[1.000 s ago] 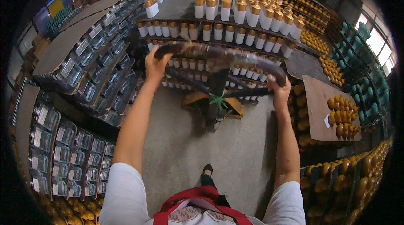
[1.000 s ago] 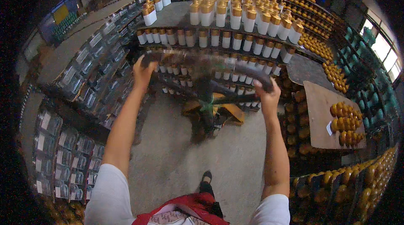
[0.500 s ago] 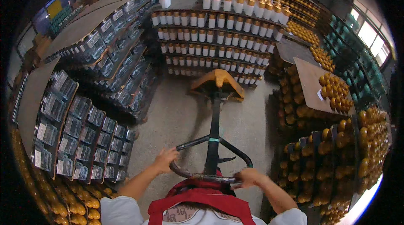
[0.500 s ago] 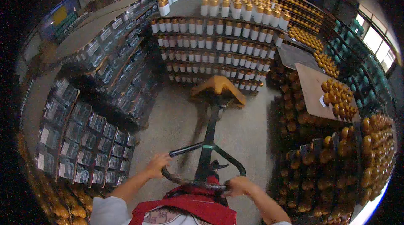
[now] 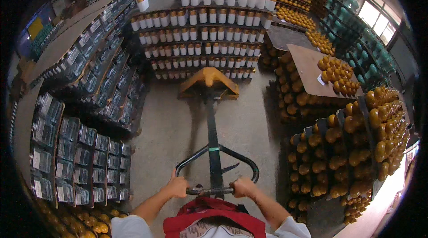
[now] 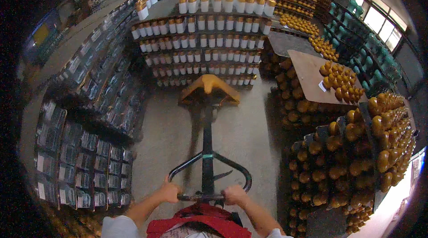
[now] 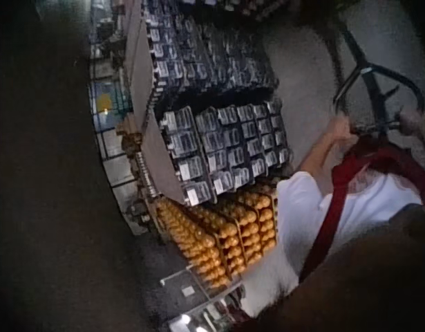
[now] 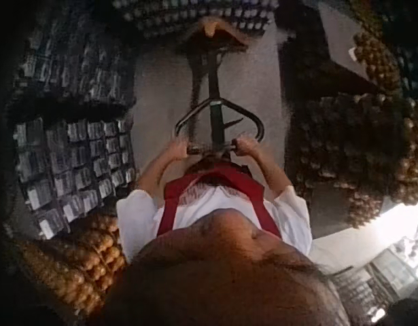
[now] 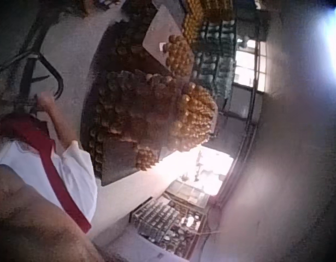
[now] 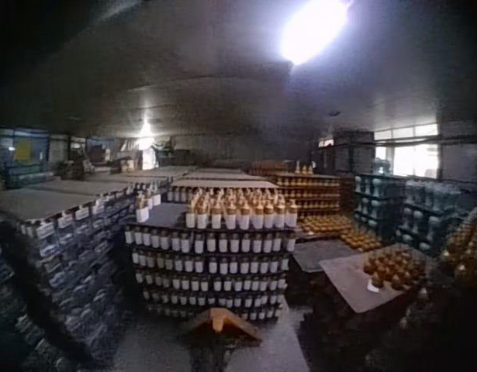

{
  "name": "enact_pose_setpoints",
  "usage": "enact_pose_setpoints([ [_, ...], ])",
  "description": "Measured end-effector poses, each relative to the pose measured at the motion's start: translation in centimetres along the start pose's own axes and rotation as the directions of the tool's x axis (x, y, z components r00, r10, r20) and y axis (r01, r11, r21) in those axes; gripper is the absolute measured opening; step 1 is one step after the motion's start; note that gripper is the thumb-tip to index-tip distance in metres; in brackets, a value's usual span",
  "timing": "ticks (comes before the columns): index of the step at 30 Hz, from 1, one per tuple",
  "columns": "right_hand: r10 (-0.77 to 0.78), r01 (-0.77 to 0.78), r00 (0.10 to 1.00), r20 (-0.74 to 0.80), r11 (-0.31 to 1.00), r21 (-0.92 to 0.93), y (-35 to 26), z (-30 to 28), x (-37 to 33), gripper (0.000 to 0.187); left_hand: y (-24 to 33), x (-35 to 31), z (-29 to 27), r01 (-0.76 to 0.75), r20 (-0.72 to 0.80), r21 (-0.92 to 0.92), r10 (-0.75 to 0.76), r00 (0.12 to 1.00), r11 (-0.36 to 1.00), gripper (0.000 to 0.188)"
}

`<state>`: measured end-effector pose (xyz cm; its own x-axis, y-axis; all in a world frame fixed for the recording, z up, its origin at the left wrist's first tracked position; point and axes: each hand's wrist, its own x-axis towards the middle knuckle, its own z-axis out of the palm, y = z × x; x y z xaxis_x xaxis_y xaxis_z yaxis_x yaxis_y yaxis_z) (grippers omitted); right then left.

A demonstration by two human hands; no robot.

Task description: The person operates a manual pallet jack to lift and move a pallet stacked with white and gold containers. They navigate the pallet through a warehouse aisle, briefly stop to remove a cardboard sheet from the top of the stack, and then continue moving the load to a different location.

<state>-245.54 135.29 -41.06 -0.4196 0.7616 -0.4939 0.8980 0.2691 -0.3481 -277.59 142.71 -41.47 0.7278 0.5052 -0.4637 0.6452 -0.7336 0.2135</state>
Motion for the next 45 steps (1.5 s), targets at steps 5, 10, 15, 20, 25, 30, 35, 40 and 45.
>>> enact_pose_setpoints([
  [5,0.041,-0.042,0.999,0.016,0.997,0.060,0.2,-0.6,1.2,0.020,-0.5,0.8,1.6,0.040,-0.046,-0.054,-0.042,0.998,0.998,0.025],
  [10,0.038,-0.029,0.993,-0.110,0.996,0.083,2.1,-1.1,1.9,0.018,-0.3,2.3,-2.0,0.065,0.031,-0.077,-0.062,0.998,0.995,0.046],
  [15,0.043,-0.041,0.991,-0.125,0.999,0.014,3.0,-1.2,3.3,0.018,1.3,4.6,-5.1,0.120,0.272,-0.025,-0.109,0.956,0.992,0.076],
  [20,0.062,-0.061,0.994,-0.093,0.998,0.014,2.2,0.8,4.2,0.022,0.0,5.5,-1.5,0.068,0.091,-0.363,-0.037,0.995,0.929,0.075],
  [25,0.059,-0.059,0.998,-0.007,0.998,0.037,2.4,6.6,5.4,0.024,2.2,7.3,6.8,0.184,0.216,-0.274,-0.127,0.968,0.944,0.056],
  [30,0.055,-0.058,0.997,0.053,0.997,0.055,1.7,4.6,5.4,0.024,1.4,7.4,7.0,0.176,0.258,-0.326,-0.092,0.962,0.929,0.047],
  [35,0.012,-0.009,0.996,-0.093,0.999,0.035,0.4,-10.4,3.2,0.029,0.7,3.5,-12.2,0.067,-0.045,-0.427,-0.095,0.994,0.902,0.052],
  [40,0.007,0.023,0.893,-0.450,0.998,0.062,0.6,-25.4,4.5,0.034,-4.3,5.6,-25.0,-0.018,-0.300,-0.279,-0.070,0.951,0.960,0.052],
  [45,0.013,0.028,0.889,-0.458,0.996,0.083,0.1,-25.2,5.1,0.042,-4.9,5.8,-24.6,0.045,-0.198,-0.245,-0.095,0.976,0.969,0.051],
])
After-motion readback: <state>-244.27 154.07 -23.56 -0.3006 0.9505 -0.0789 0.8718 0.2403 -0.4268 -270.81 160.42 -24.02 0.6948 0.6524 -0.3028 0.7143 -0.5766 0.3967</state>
